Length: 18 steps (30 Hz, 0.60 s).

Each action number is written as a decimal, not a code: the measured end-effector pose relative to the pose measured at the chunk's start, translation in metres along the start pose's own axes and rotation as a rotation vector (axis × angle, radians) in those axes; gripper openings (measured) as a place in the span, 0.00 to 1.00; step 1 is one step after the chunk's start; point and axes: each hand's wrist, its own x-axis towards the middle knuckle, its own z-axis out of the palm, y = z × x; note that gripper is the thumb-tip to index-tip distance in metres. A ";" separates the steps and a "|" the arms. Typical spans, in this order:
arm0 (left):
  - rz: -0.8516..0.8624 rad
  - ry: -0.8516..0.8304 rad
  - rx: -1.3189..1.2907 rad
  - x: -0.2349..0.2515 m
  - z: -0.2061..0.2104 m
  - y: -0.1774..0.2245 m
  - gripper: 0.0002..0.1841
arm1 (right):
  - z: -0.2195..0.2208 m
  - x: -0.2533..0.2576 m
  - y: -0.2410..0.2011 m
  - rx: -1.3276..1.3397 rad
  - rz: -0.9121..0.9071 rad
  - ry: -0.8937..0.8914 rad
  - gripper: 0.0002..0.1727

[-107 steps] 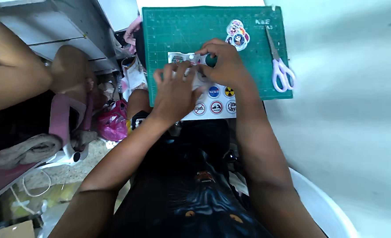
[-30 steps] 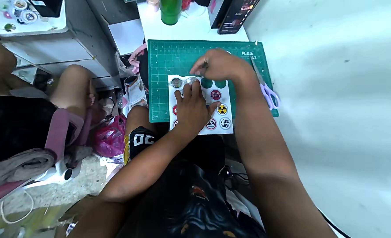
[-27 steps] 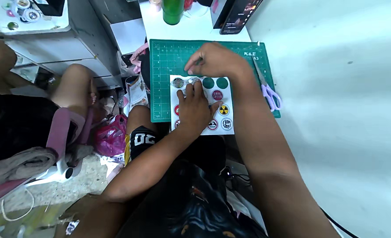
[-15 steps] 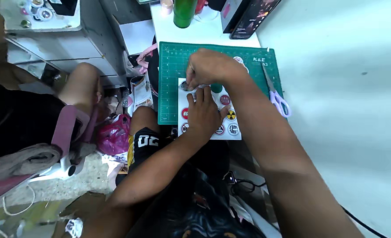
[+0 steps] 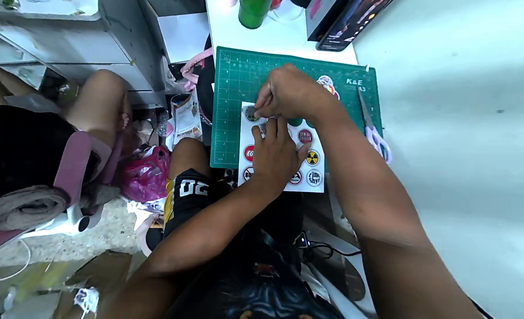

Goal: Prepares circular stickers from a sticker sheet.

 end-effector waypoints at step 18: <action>0.023 -0.022 0.003 0.001 -0.002 -0.003 0.43 | 0.017 -0.002 0.025 0.352 0.276 0.220 0.11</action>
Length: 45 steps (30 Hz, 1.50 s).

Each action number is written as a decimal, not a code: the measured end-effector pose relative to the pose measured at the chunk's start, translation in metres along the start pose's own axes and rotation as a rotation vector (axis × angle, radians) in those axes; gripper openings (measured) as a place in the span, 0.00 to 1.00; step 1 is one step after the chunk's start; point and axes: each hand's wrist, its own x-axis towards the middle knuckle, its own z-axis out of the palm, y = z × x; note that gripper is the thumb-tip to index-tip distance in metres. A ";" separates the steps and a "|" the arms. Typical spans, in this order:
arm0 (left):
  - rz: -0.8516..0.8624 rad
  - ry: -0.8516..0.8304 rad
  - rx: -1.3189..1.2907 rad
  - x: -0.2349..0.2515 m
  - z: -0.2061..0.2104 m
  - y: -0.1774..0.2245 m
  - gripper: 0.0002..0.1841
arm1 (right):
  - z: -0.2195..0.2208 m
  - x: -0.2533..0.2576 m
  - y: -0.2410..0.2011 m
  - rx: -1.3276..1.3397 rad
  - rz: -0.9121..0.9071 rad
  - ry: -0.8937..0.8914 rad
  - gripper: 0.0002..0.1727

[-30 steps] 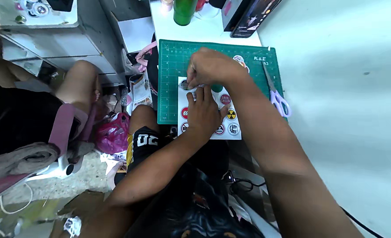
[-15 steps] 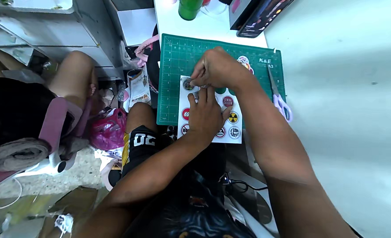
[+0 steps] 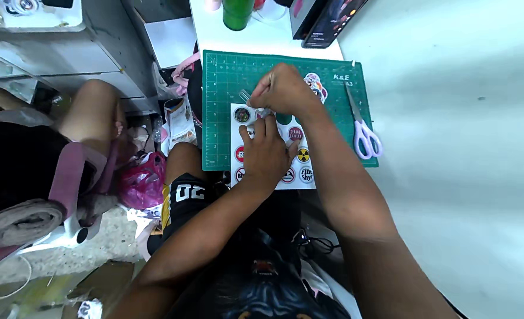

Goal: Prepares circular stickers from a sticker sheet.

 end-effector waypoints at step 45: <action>0.017 0.027 0.012 -0.003 -0.002 -0.012 0.40 | 0.017 -0.012 0.021 0.172 0.098 0.233 0.21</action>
